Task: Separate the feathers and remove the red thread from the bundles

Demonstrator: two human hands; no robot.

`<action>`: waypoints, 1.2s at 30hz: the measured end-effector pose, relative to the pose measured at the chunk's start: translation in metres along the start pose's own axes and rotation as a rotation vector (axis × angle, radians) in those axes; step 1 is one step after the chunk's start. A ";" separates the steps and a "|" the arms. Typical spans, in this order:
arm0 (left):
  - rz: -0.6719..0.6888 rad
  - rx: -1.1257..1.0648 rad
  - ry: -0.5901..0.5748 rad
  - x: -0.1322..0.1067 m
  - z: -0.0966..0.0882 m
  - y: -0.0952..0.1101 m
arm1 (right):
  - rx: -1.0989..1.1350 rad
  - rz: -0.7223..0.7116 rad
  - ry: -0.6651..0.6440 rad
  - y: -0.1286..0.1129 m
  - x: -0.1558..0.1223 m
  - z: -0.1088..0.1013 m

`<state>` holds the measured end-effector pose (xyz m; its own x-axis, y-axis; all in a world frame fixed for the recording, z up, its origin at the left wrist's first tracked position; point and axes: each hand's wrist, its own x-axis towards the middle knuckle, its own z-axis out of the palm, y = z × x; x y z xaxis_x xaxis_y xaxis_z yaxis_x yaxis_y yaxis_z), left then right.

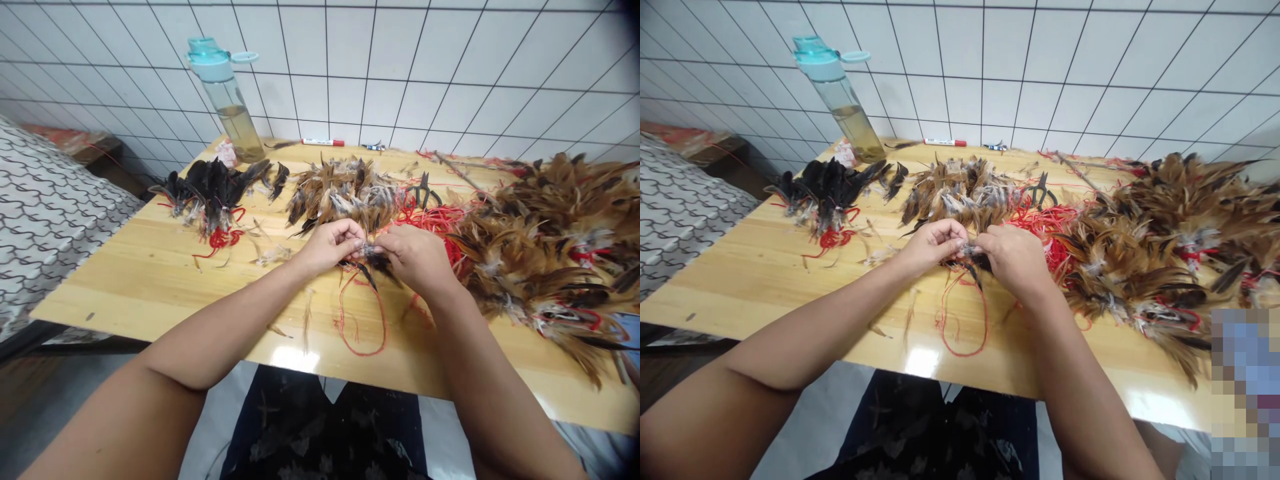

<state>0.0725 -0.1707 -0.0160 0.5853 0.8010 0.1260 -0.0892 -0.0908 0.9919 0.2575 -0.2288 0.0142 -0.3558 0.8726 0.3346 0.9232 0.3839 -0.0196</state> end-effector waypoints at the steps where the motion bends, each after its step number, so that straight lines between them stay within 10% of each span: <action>1: 0.002 -0.001 -0.019 0.000 0.000 0.000 | -0.027 0.006 -0.003 0.000 0.000 0.000; 24: 0.145 0.262 -0.190 -0.002 -0.004 0.012 | -0.207 0.210 0.039 0.012 0.001 0.011; 36: -0.181 -0.066 -0.207 -0.005 -0.001 0.010 | -0.059 0.105 0.165 0.008 -0.004 0.001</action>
<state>0.0677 -0.1751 -0.0065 0.7479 0.6622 -0.0456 -0.0166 0.0874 0.9960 0.2660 -0.2293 0.0121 -0.2334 0.8435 0.4838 0.9625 0.2712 -0.0086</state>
